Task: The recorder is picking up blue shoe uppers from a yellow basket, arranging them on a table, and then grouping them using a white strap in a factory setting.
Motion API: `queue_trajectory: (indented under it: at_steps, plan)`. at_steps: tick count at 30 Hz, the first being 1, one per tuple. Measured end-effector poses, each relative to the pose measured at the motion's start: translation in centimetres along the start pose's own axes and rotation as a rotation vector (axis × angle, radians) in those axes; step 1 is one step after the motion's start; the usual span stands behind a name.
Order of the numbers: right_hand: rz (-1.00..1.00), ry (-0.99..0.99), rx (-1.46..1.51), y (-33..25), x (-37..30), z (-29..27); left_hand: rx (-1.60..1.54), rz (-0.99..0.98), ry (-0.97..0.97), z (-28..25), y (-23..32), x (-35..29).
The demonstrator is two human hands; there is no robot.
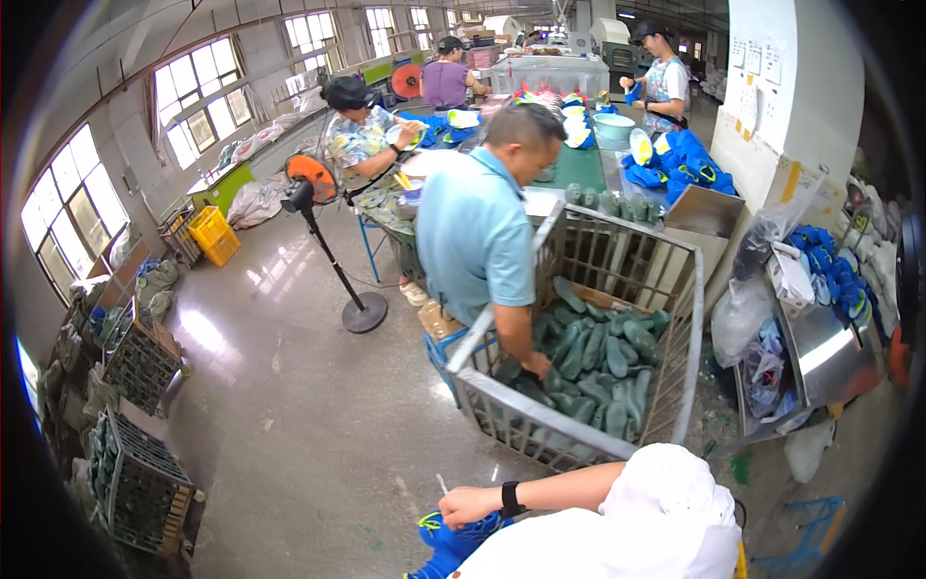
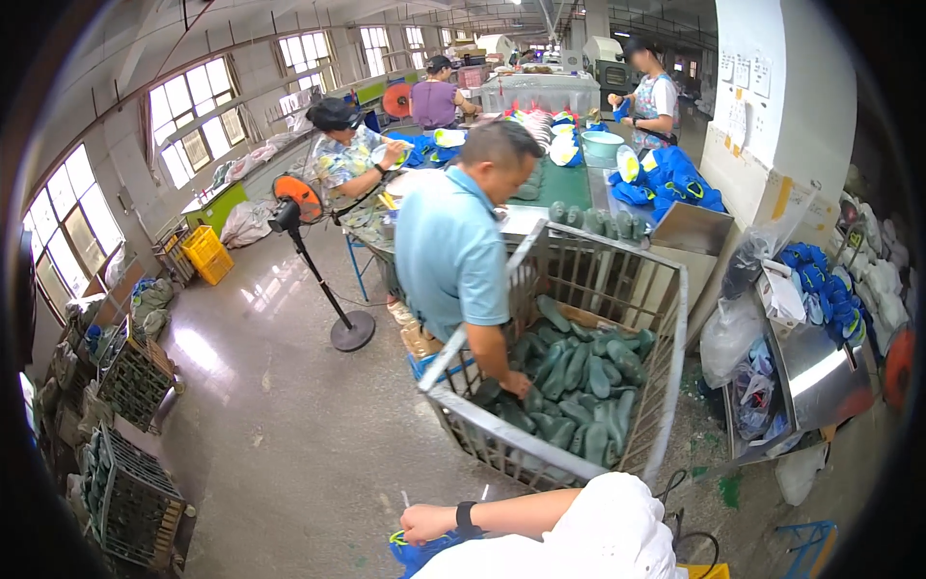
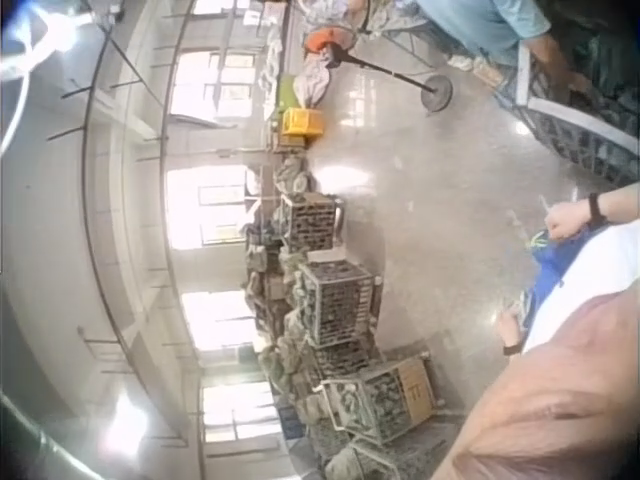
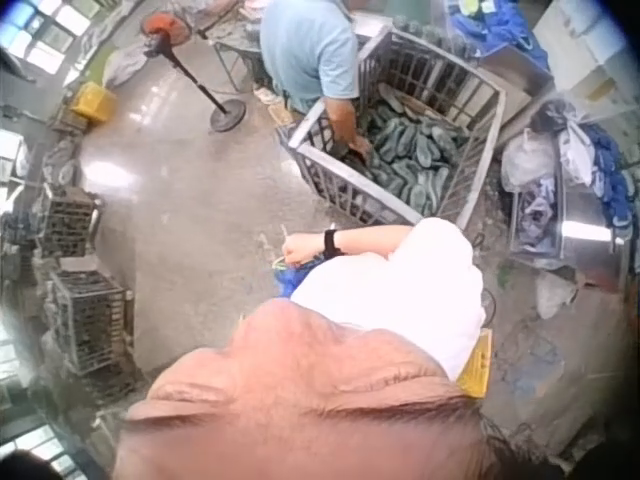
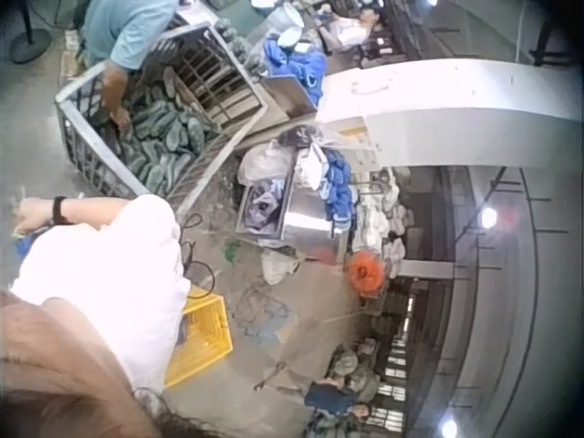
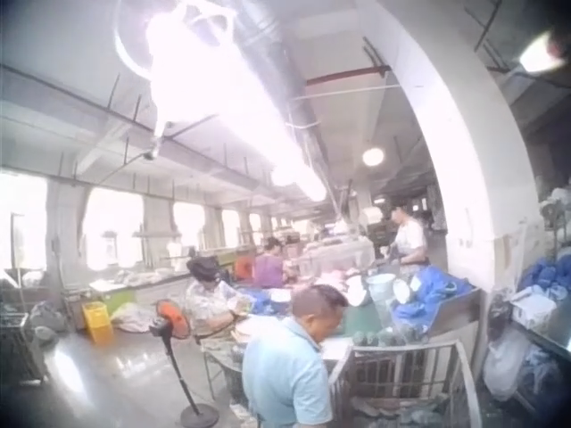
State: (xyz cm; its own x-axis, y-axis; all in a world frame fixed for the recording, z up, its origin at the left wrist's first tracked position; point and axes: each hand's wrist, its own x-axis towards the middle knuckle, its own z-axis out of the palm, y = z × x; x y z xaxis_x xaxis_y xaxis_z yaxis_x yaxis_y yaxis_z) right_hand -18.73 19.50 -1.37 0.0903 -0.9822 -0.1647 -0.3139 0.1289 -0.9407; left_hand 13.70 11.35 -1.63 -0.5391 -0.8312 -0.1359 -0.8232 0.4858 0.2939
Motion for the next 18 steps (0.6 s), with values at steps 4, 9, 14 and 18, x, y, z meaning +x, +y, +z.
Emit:
queue_trajectory:
  at_steps: [4, 9, 14, 18]
  plan:
    - [-0.025, -0.06, -0.086, -2.1, 8.2, -0.1, -0.734, -0.305, 0.003, -1.6, -4.4, 8.2]
    - [0.14, 0.028, -0.106, -4.2, 17.1, -2.8, -0.604, -0.277, 0.146, -4.5, -11.0, 19.4]
    - [0.458, 0.458, -0.53, 0.0, 25.1, -8.2, -0.167, -0.42, -0.001, -8.1, -14.4, 33.5]
    - [0.6, 0.395, -0.584, 2.3, 32.4, -12.1, -0.181, -0.367, 0.136, -9.4, -16.9, 43.5]
